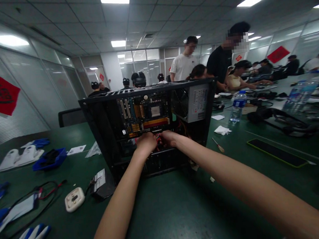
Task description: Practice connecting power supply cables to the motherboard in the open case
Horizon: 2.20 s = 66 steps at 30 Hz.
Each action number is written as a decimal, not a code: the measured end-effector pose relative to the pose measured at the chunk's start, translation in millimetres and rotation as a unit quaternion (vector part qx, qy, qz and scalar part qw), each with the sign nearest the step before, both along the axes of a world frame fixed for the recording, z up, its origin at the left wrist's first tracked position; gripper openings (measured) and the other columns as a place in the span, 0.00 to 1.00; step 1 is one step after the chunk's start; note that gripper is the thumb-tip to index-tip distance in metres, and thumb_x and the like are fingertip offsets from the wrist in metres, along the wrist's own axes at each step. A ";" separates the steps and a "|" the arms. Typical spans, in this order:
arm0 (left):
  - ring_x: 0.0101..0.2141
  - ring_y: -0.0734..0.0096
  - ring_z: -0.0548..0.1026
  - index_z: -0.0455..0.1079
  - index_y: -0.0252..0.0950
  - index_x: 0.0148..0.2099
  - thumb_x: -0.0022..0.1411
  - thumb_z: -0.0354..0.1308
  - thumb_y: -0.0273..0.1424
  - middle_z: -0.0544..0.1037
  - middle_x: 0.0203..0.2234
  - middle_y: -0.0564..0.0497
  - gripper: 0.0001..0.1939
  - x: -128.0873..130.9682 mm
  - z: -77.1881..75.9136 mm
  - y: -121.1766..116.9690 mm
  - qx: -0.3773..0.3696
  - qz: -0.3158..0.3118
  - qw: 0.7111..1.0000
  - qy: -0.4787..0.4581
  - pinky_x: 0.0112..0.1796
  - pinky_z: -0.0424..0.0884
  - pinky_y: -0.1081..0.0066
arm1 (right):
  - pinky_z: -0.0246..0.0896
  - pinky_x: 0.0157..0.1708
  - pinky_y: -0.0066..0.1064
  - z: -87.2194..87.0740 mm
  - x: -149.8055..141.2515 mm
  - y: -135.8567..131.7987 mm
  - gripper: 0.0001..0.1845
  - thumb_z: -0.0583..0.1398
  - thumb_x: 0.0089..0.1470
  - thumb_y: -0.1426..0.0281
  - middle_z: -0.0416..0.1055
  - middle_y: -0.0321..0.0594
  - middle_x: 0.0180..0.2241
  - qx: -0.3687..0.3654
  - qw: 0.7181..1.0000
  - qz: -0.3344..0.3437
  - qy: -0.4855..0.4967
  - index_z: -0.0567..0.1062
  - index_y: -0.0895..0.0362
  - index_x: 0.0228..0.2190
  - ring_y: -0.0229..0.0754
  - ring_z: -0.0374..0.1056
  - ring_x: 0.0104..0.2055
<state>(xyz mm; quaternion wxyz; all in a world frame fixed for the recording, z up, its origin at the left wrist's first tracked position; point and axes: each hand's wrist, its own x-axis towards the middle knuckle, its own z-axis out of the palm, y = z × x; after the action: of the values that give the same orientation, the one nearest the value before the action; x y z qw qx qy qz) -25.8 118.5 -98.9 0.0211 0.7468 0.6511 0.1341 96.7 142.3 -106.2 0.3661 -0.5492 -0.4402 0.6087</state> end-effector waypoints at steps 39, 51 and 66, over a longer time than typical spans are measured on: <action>0.45 0.53 0.80 0.79 0.33 0.44 0.69 0.46 0.35 0.82 0.43 0.36 0.20 2.8 6.4 -8.9 -0.011 -0.007 0.999 -0.036 0.41 0.72 0.65 | 0.48 0.16 0.24 -5.7 -4.7 1.9 0.16 0.50 0.67 0.73 0.58 0.28 0.12 -0.026 0.997 -0.046 0.053 0.68 0.59 0.27 0.32 0.56 0.13; 0.43 0.51 0.80 0.79 0.32 0.44 0.68 0.46 0.36 0.82 0.42 0.34 0.21 0.4 -0.4 -2.9 0.005 -0.016 0.999 -0.041 0.40 0.73 0.64 | 0.49 0.16 0.22 -4.6 -5.7 2.1 0.17 0.50 0.66 0.75 0.59 0.29 0.13 -0.012 0.998 -0.053 0.038 0.66 0.58 0.25 0.30 0.56 0.13; 0.43 0.49 0.80 0.77 0.33 0.43 0.70 0.45 0.37 0.81 0.42 0.34 0.21 0.2 -1.8 -1.3 -0.004 -0.007 0.999 -0.039 0.40 0.72 0.61 | 0.52 0.20 0.24 -0.5 0.1 9.2 0.18 0.48 0.66 0.77 0.58 0.29 0.15 0.021 0.998 0.010 -0.060 0.64 0.57 0.23 0.31 0.57 0.15</action>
<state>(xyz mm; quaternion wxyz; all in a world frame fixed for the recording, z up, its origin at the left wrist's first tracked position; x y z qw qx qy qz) -25.6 117.2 -100.6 0.0500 0.7453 0.6452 0.1602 96.8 151.4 -106.7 0.3440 -0.5727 -0.4794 0.5691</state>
